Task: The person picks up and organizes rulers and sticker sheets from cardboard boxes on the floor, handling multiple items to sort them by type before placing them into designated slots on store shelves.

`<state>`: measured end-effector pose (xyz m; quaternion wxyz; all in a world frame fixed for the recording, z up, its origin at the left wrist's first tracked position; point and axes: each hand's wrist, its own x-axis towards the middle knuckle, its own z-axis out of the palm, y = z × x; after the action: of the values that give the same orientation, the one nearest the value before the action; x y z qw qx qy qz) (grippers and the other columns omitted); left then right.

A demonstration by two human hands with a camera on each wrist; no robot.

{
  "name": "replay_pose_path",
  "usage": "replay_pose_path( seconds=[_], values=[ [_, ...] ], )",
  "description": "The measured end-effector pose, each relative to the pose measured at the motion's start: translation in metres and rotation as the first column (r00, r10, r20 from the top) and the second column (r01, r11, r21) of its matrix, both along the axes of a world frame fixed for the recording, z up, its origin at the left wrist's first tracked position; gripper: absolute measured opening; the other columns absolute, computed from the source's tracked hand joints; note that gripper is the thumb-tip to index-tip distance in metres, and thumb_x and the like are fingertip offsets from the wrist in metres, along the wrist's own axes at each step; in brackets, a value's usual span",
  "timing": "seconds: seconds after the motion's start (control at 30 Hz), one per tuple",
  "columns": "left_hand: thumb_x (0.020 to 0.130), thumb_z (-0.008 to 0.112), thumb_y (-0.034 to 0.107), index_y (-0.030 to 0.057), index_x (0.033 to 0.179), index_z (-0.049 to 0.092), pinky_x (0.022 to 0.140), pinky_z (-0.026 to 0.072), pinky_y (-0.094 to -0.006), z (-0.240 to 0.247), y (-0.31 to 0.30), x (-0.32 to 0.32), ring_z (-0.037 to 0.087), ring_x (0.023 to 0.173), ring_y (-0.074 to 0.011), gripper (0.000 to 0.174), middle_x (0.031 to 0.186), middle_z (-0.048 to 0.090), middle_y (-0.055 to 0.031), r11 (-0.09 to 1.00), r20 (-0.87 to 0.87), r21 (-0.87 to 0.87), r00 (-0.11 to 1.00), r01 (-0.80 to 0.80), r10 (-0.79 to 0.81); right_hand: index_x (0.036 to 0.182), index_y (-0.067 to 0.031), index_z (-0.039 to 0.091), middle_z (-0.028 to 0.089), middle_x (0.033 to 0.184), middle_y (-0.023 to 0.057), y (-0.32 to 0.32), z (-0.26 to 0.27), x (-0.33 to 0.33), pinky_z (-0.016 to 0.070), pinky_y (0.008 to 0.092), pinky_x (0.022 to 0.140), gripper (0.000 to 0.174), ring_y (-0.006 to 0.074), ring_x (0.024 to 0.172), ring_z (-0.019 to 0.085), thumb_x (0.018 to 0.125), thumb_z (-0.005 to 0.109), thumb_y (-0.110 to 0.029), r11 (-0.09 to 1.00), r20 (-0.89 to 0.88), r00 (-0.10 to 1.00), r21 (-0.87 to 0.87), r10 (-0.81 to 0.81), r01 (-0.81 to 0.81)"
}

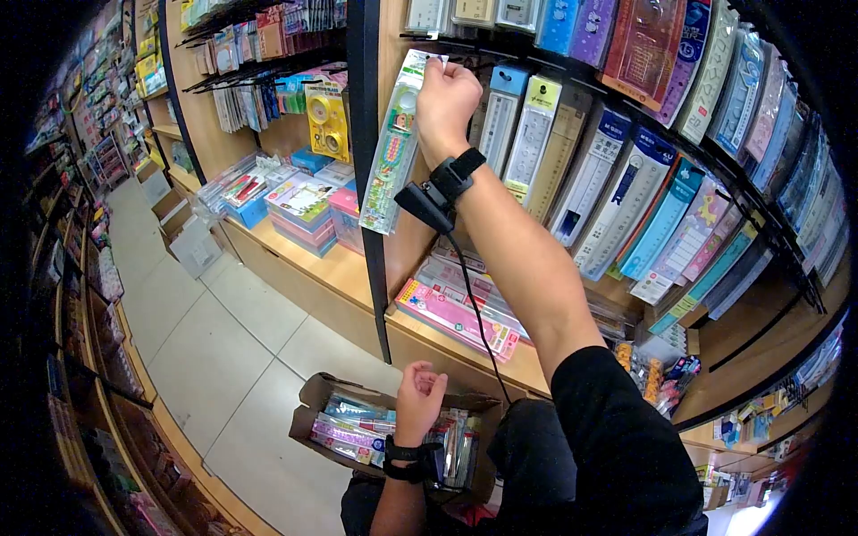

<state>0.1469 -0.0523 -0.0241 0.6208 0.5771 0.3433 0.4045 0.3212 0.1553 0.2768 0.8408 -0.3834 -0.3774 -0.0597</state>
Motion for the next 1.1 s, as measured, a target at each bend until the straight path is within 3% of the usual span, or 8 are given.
replay_pose_path(
  seconds=[0.63, 0.7, 0.73, 0.83, 0.97, 1.03, 1.1],
  values=[
    [0.083, 0.064, 0.011, 0.0005, 0.106, 0.049, 0.063, 0.0456, -0.0236, 0.003, -0.001, -0.007, 0.057, 0.072, -0.011, 0.03, 0.081, 0.059, -0.0053, 0.999, -0.063, 0.011, 0.997, 0.042, -0.042, 0.075, 0.0074, 0.059, 0.061, 0.065, 0.0078, -0.002, 0.002, -0.004, 0.0431, 0.0281, 0.053, 0.022, 0.0114, 0.057, 0.054, 0.084, 0.06, -0.013, 0.998, -0.081, 0.995, 0.041, 0.056, -0.052],
    [0.083, 0.064, 0.011, 0.0006, 0.106, 0.049, 0.062, 0.0455, -0.0235, 0.004, -0.002, -0.008, 0.056, 0.071, -0.0108, 0.03, 0.081, 0.059, -0.0053, 0.999, -0.064, 0.006, 0.997, 0.05, -0.049, 0.078, 0.0084, 0.06, 0.062, 0.065, 0.0099, 0.0, 0.001, -0.002, 0.0447, 0.0296, 0.055, 0.023, 0.0121, 0.058, 0.056, 0.084, 0.06, -0.013, 0.986, 0.013, 0.988, -0.053, -0.156, 0.156],
    [0.083, 0.064, 0.012, 0.0007, 0.106, 0.049, 0.062, 0.0455, -0.0234, 0.004, -0.002, -0.009, 0.056, 0.071, -0.0107, 0.03, 0.081, 0.059, -0.0052, 0.998, -0.066, 0.001, 0.996, 0.058, -0.058, 0.078, 0.0084, 0.06, 0.062, 0.065, 0.0099, -0.002, 0.001, -0.003, 0.0447, 0.0296, 0.055, 0.023, 0.0121, 0.058, 0.056, 0.084, 0.06, -0.013, 0.986, 0.013, 0.988, -0.052, -0.156, 0.156],
    [0.083, 0.064, 0.012, 0.0009, 0.106, 0.049, 0.062, 0.0454, -0.0234, -0.001, -0.002, -0.008, 0.056, 0.071, -0.0108, 0.03, 0.081, 0.059, -0.0052, 0.998, -0.056, -0.005, 0.997, 0.058, -0.058, 0.083, 0.0084, 0.06, 0.062, 0.065, 0.0112, -0.005, 0.0, -0.006, 0.0457, 0.0304, 0.057, 0.023, 0.0125, 0.059, 0.057, 0.084, 0.061, -0.014, 0.98, 0.049, 0.981, -0.063, -0.185, 0.188],
    [0.083, 0.064, 0.012, 0.001, 0.106, 0.049, 0.061, 0.0457, -0.0237, 0.003, -0.003, -0.009, 0.056, 0.07, -0.0111, 0.029, 0.081, 0.059, -0.0052, 0.998, -0.041, 0.006, 0.997, 0.06, -0.06, 0.101, 0.0084, 0.059, 0.064, 0.068, 0.0118, -0.006, -0.001, -0.006, 0.0459, 0.0306, 0.059, 0.028, 0.0129, 0.06, 0.057, 0.085, 0.059, -0.014, 0.964, 0.139, 0.958, -0.049, -0.252, 0.261],
    [0.082, 0.065, 0.015, 0.0002, 0.105, 0.05, 0.061, 0.0487, -0.0279, 0.011, -0.004, -0.013, 0.06, 0.068, -0.016, 0.031, 0.079, 0.061, -0.0083, 0.997, -0.073, -0.02, 0.994, 0.076, -0.078, 0.108, 0.0073, 0.058, 0.064, 0.07, 0.0121, -0.009, -0.001, -0.007, 0.0459, 0.031, 0.059, 0.031, 0.013, 0.06, 0.057, 0.085, 0.058, -0.013, 0.954, 0.17, 0.945, -0.059, -0.279, 0.293],
    [0.082, 0.065, 0.016, 0.0, 0.105, 0.05, 0.061, 0.0488, -0.0279, 0.008, -0.005, -0.013, 0.06, 0.068, -0.0158, 0.031, 0.08, 0.062, -0.0085, 0.996, -0.074, -0.026, 0.994, 0.084, -0.085, 0.117, 0.001, 0.057, 0.061, 0.072, 0.0007, -0.012, -0.001, -0.008, 0.0398, 0.0215, 0.055, 0.032, 0.0047, 0.061, 0.049, 0.087, 0.058, -0.008, 0.979, 0.268, 0.942, 0.025, -0.202, 0.203]
  ],
)
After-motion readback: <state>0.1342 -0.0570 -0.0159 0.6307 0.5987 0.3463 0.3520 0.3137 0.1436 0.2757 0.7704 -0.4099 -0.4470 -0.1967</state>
